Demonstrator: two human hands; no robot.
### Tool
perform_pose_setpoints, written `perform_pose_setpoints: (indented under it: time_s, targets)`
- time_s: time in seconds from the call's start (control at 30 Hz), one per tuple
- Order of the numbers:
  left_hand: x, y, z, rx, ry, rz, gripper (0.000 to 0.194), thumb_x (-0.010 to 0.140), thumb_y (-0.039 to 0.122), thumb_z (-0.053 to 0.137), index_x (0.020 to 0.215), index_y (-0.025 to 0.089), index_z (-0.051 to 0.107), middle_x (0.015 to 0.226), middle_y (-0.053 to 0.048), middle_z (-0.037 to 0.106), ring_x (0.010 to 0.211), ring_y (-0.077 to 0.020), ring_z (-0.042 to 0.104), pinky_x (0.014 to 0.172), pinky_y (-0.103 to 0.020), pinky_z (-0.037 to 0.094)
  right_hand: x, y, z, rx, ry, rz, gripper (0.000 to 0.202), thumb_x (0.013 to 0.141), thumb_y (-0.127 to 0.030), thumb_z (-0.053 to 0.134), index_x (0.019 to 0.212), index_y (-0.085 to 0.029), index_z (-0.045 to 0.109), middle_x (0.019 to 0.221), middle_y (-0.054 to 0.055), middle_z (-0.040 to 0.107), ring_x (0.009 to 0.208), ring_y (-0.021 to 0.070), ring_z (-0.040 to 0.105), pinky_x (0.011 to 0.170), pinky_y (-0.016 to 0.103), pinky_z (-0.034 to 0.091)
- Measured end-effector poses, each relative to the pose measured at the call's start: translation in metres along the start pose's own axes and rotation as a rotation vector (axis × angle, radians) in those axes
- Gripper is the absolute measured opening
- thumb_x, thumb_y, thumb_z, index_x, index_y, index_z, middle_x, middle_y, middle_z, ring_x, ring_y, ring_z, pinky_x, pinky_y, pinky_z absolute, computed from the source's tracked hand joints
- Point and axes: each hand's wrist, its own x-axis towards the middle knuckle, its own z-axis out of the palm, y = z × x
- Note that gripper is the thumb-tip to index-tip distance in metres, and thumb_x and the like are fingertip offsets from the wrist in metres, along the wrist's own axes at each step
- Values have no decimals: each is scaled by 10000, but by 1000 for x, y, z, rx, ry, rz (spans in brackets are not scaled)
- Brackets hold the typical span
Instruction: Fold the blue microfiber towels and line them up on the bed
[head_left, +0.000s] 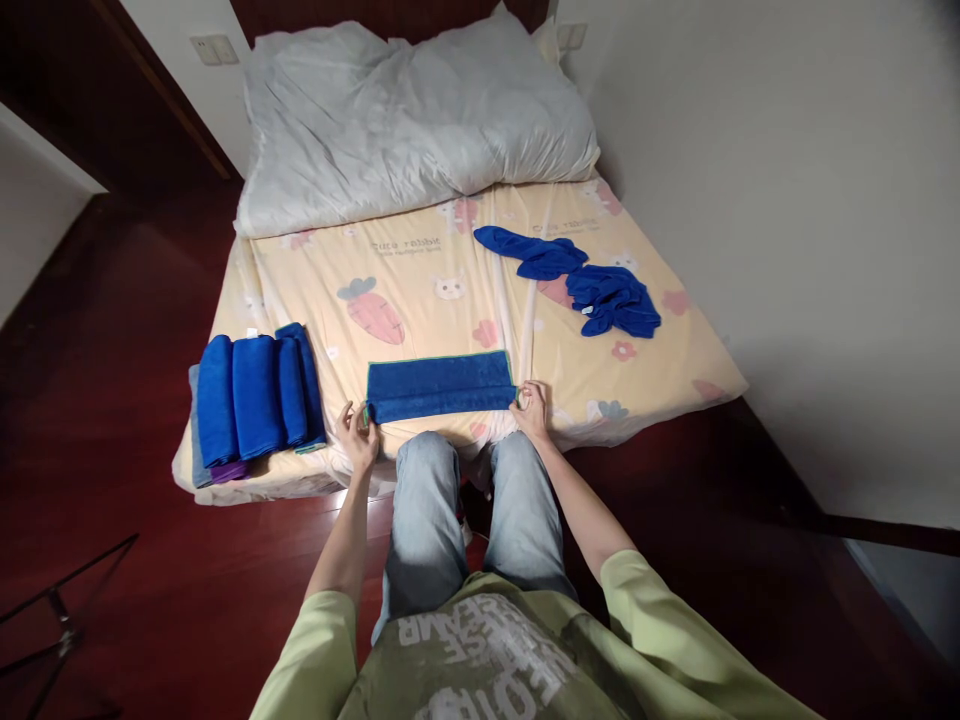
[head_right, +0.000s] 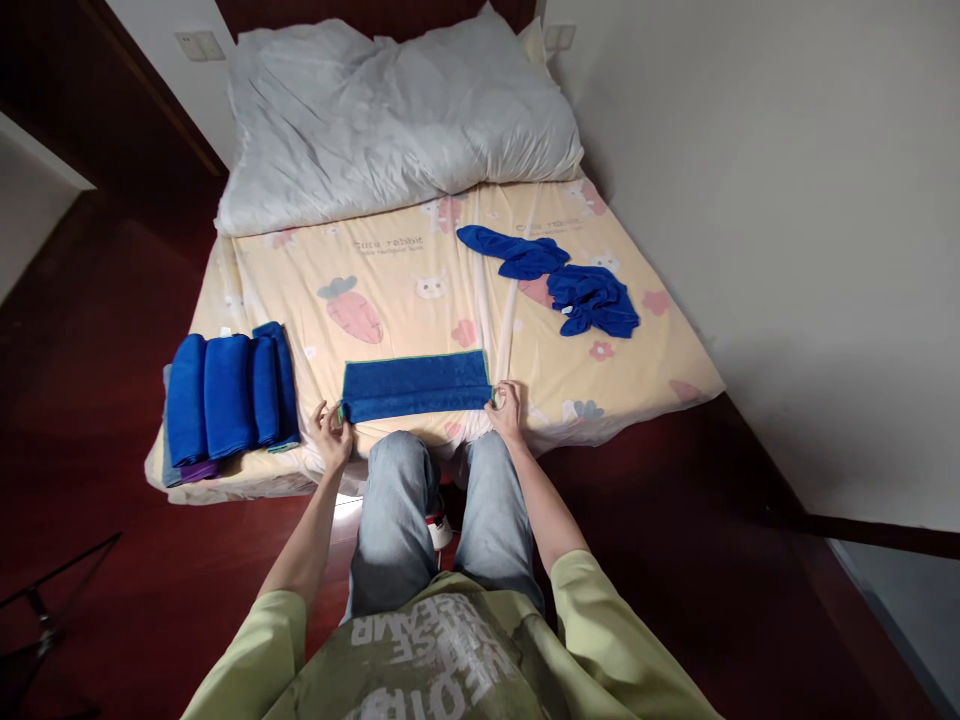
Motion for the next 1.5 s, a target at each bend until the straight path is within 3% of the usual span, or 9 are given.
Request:
perform_pose_setpoints:
  time_s: [0.07, 0.23, 0.53, 0.67, 0.8, 1.0, 1.13, 1.33, 1.5]
  targets:
    - [-1, -1, 0, 5, -79, 43, 382, 926, 245, 535, 1273, 226, 694, 1499, -137, 548, 1299, -294, 530, 1161, -513, 392, 0, -3, -1, 0, -63, -45, 334, 717, -110, 580, 1016, -200, 699, 1285, 137, 572, 1167, 260, 608, 1048, 406, 531]
    - [2, -5, 1, 0, -153, 77, 450, 937, 218, 453, 1310, 219, 705, 1377, -90, 683, 1278, -292, 529, 1126, -498, 412, -1, -4, -2, -4, -103, -48, 291, 760, -114, 560, 942, -204, 768, 1331, 133, 546, 1134, 254, 633, 1068, 423, 533]
    - [8, -3, -3, 2, -221, -17, 602, 716, 203, 615, 1313, 234, 684, 1388, -82, 674, 1249, -341, 520, 1141, -532, 395, -2, -2, -13, -138, -219, -179, 506, 743, -185, 651, 1243, -234, 709, 1349, 108, 618, 1320, 317, 522, 1173, 512, 397]
    - [15, -4, -2, -9, -231, -35, 538, 757, 216, 609, 1287, 242, 694, 1407, -95, 658, 1294, -337, 532, 1152, -547, 385, -2, 2, -10, -201, -242, -196, 599, 730, -222, 685, 1328, -229, 664, 1392, 107, 610, 1320, 330, 514, 1167, 518, 369]
    - [24, -7, -1, -37, -222, -18, 404, 827, 256, 606, 1216, 239, 717, 1385, -109, 667, 1305, -318, 583, 1176, -543, 360, -2, 4, -7, -213, -216, -196, 554, 785, -215, 650, 1338, -225, 674, 1376, 110, 625, 1303, 315, 524, 1157, 502, 376]
    - [26, -8, -1, -71, -185, 21, 316, 904, 276, 569, 1175, 214, 719, 1380, -125, 674, 1322, -296, 601, 1183, -521, 355, 1, 2, -6, -199, -194, -142, 555, 826, -117, 534, 1339, -253, 693, 1322, 95, 642, 1274, 283, 537, 1151, 489, 399]
    - [24, -3, -3, -112, -160, -10, 285, 958, 364, 556, 1119, 206, 730, 1315, -123, 709, 1270, -280, 628, 1169, -497, 381, 3, 0, -5, -117, -147, -124, 514, 829, -97, 486, 1262, -239, 724, 1267, 113, 636, 1259, 268, 548, 1169, 468, 418]
    - [22, -3, -3, -74, -116, -139, 327, 960, 480, 563, 989, 207, 741, 964, -97, 732, 1049, -282, 619, 1017, -448, 479, 5, 5, 1, 23, -62, -2, 267, 955, -304, 484, 1081, -189, 690, 1240, 159, 613, 1219, 262, 587, 1121, 421, 482]
    - [21, -9, 0, -41, -127, -213, 352, 963, 504, 508, 931, 204, 690, 891, -85, 685, 966, -256, 608, 910, -385, 503, 4, 11, 5, -12, -26, 39, 318, 986, -490, 470, 866, -226, 600, 1077, 128, 626, 1054, 253, 606, 1020, 405, 517]
